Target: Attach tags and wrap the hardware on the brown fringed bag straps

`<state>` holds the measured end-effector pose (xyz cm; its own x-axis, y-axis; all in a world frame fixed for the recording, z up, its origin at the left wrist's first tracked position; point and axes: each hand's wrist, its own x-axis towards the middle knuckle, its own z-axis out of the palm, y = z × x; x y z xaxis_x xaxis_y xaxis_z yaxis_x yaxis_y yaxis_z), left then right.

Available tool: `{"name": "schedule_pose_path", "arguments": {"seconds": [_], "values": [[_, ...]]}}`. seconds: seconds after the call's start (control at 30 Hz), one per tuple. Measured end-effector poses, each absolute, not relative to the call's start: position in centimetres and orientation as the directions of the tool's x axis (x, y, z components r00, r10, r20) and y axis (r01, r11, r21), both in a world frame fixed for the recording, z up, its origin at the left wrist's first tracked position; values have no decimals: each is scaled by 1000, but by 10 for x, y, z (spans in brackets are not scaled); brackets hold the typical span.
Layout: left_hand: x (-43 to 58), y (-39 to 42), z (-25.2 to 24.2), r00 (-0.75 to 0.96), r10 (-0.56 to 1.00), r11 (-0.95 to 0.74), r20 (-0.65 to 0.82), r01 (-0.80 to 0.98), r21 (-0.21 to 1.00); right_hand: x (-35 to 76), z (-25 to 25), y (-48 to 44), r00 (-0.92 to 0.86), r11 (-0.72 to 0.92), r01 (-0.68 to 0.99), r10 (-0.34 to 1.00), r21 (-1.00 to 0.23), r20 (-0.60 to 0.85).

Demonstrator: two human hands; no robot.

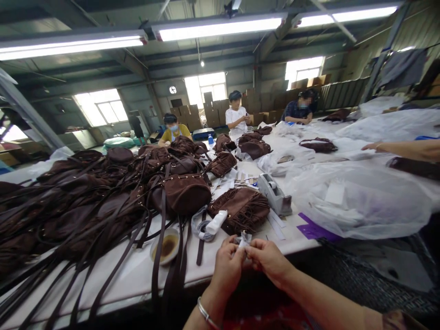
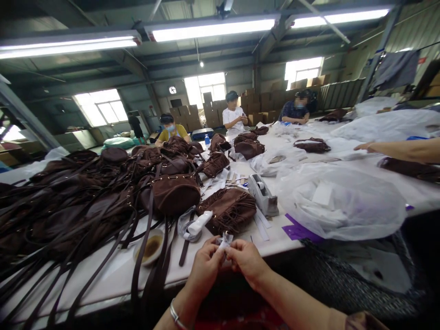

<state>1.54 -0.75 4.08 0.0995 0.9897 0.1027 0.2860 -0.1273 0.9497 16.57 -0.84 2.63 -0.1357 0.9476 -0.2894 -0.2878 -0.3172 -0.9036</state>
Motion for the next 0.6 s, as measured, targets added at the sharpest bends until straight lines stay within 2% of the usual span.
{"name": "schedule_pose_path", "arguments": {"seconds": [0.13, 0.23, 0.3, 0.4, 0.5, 0.6], "values": [[16, -6, 43, 137, 988, 78, -75, -16, 997, 166, 25, -6, -138, -197, -234, 976, -952, -168], [18, -6, 46, 249, 940, 302, -231, -300, 905, 164, 25, -4, -156, -183, -270, 977, -945, -145], [19, -7, 49, 304, 911, 386, -280, -383, 839, 162, 27, -4, -172, -200, -300, 973, -933, -153], [20, -7, 51, 301, 906, 409, -299, -438, 800, 159, 28, -1, -185, -210, -289, 969, -934, -161], [22, -6, 45, 286, 912, 398, -293, -445, 803, 157, 21, 4, -140, -215, -163, 971, -963, -194], [27, -6, 38, 223, 926, 359, -306, -262, 896, 159, 9, 11, -45, -163, 57, 985, -985, -165]]}}
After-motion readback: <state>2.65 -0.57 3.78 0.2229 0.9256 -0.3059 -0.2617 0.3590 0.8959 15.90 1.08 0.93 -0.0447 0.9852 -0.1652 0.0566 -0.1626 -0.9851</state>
